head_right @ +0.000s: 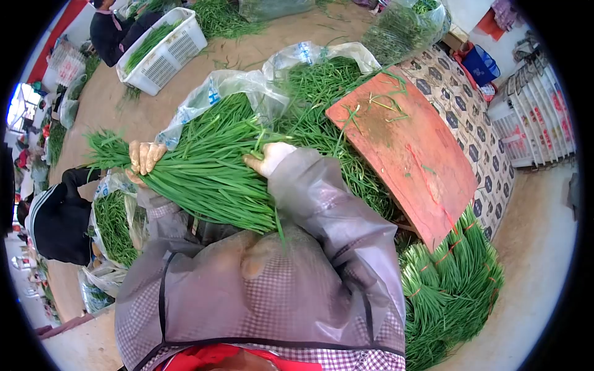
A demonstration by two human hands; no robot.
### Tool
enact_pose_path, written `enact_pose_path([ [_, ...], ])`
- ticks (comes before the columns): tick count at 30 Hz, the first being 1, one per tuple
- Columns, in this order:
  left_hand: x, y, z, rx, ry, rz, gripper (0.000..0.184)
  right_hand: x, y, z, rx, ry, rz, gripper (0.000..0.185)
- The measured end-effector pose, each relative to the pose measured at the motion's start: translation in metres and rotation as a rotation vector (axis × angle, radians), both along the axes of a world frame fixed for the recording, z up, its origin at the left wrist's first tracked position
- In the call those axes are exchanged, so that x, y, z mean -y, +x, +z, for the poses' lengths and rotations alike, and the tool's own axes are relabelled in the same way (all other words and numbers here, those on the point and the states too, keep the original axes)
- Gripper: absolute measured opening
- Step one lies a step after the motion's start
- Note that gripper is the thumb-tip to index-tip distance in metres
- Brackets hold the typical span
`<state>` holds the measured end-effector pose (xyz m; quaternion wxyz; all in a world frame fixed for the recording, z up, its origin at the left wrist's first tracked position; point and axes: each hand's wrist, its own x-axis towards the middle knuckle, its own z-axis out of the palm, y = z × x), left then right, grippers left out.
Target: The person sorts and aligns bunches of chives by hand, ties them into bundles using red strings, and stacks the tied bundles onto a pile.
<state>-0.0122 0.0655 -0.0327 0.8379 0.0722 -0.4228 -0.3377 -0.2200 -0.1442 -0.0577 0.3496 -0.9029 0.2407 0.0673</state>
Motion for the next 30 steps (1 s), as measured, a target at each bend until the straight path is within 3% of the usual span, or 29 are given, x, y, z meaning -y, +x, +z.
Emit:
enact_pose_path([
  [2, -0.003, 0.002, 0.001, 0.07, 0.01, -0.028, 0.019, 0.01, -0.001, -0.056, 0.214, 0.073, -0.028, 0.043],
  [3, -0.004, 0.003, -0.001, 0.076, -0.058, -0.052, 0.019, 0.011, -0.012, -0.059, 0.112, 0.039, -0.073, 0.029],
  [5, -0.005, 0.007, -0.003, 0.078, -0.125, -0.08, 0.019, 0.03, -0.042, -0.08, 0.103, -0.084, -0.03, 0.023],
  [6, -0.006, 0.01, -0.003, 0.111, -0.163, -0.107, 0.019, 0.045, -0.06, -0.117, 0.0, -0.158, -0.078, 0.027],
  [7, -0.005, 0.014, -0.001, 0.147, -0.204, -0.13, 0.019, 0.052, -0.065, -0.104, -0.281, -0.078, -0.19, 0.035],
  [8, -0.006, 0.015, 0.0, 0.183, -0.241, -0.152, 0.019, 0.072, -0.083, -0.129, -0.361, -0.018, -0.142, 0.051],
  [10, -0.003, 0.011, 0.001, 0.162, -0.238, -0.143, 0.02, 0.089, -0.102, -0.087, -0.321, 0.077, 0.044, 0.07],
  [13, 0.01, 0.01, 0.002, 0.149, -0.27, -0.2, 0.02, 0.088, -0.09, -0.048, 0.025, 0.292, 0.016, 0.082],
  [14, 0.013, 0.011, 0.002, 0.166, -0.276, -0.23, 0.019, 0.08, -0.075, -0.04, 0.112, 0.483, -0.024, 0.078],
  [16, 0.02, 0.018, 0.005, 0.183, -0.278, -0.263, 0.018, 0.049, -0.048, -0.033, 0.315, 0.556, -0.032, 0.066],
  [18, 0.029, 0.032, 0.014, 0.444, -0.296, -0.442, 0.019, 0.03, -0.03, -0.018, 0.275, 0.217, 0.189, 0.035],
  [20, 0.026, 0.033, 0.018, 0.471, -0.319, -0.474, 0.021, 0.029, -0.028, -0.073, 0.473, 0.093, 0.12, 0.03],
  [22, 0.024, 0.039, 0.021, 0.508, -0.349, -0.496, 0.022, 0.041, -0.046, -0.074, -0.016, 0.008, -0.03, 0.028],
  [25, 0.017, 0.041, 0.02, 0.504, -0.373, -0.515, 0.021, 0.066, -0.084, -0.091, -0.322, 0.034, 0.005, 0.034],
  [29, 0.029, 0.039, 0.023, 0.449, -0.329, -0.542, 0.008, 0.095, -0.103, -0.017, -0.308, 0.163, 0.298, 0.056],
  [30, 0.035, 0.039, 0.024, 0.45, -0.331, -0.543, 0.008, 0.093, -0.096, 0.011, -0.295, 0.003, 0.266, 0.06],
])
